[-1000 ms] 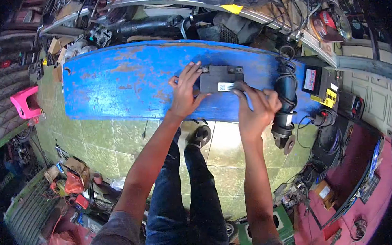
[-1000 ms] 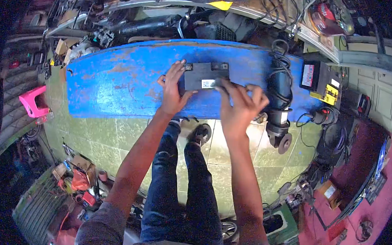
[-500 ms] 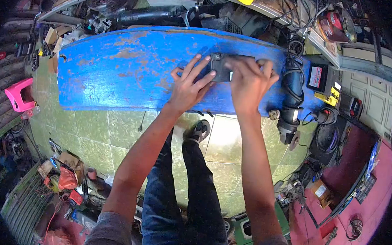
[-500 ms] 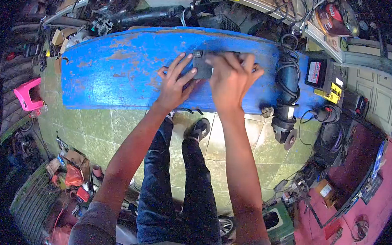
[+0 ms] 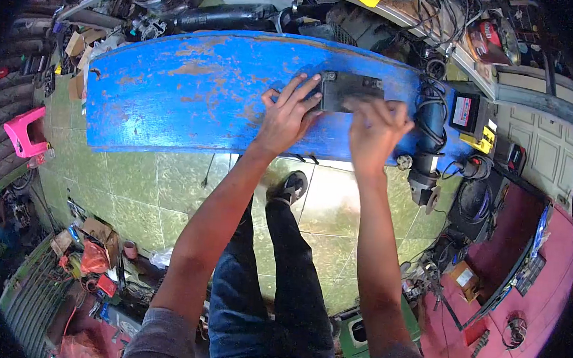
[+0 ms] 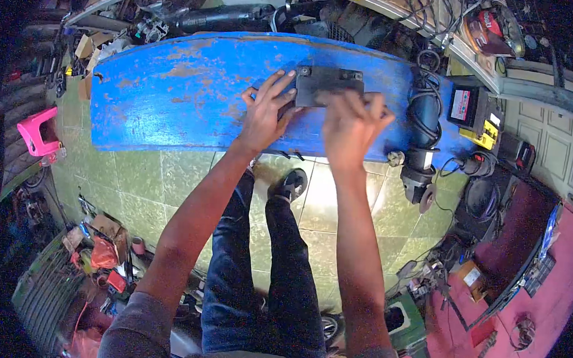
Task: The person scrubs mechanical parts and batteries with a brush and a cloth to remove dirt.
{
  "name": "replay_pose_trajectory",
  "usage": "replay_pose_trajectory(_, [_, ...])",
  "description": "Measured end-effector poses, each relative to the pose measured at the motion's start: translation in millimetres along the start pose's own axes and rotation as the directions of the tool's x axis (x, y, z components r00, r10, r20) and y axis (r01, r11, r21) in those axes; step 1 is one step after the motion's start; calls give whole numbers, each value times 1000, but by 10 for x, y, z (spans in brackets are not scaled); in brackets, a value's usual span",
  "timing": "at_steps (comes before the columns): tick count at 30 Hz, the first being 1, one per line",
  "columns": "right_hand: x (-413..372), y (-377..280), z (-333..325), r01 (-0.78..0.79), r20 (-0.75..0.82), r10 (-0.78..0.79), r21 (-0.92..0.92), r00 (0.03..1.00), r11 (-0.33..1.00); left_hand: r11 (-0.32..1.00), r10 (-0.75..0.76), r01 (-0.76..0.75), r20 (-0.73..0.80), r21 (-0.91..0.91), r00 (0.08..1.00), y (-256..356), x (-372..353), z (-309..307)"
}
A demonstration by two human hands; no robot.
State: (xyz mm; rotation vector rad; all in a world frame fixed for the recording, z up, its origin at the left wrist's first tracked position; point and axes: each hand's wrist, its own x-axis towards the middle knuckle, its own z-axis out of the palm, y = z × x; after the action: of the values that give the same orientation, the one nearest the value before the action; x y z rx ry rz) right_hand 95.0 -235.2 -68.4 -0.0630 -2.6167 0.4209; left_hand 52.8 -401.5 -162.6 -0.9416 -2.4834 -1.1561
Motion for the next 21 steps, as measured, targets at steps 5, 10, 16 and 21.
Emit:
replay_pose_trajectory(5, [7,-31,65,-58,-24,57,-29,998,998,1000,21,-21,-2,14,1000,-20,14,-1])
replay_pose_trajectory(10, [246,109,136,-177,-101,167,-101,981,979,1000,1,-1,16,-1,1000,-6,11,11])
replay_pose_trajectory(16, [345,125,103,-84,-24,82,-90,996,992,999,34,-35,-38,-15,999,8,-2,11])
replay_pose_trajectory(21, [175,28,159,20,-1,-20,56,1000,998,999,34,-35,-48,-19,998,-3,24,9])
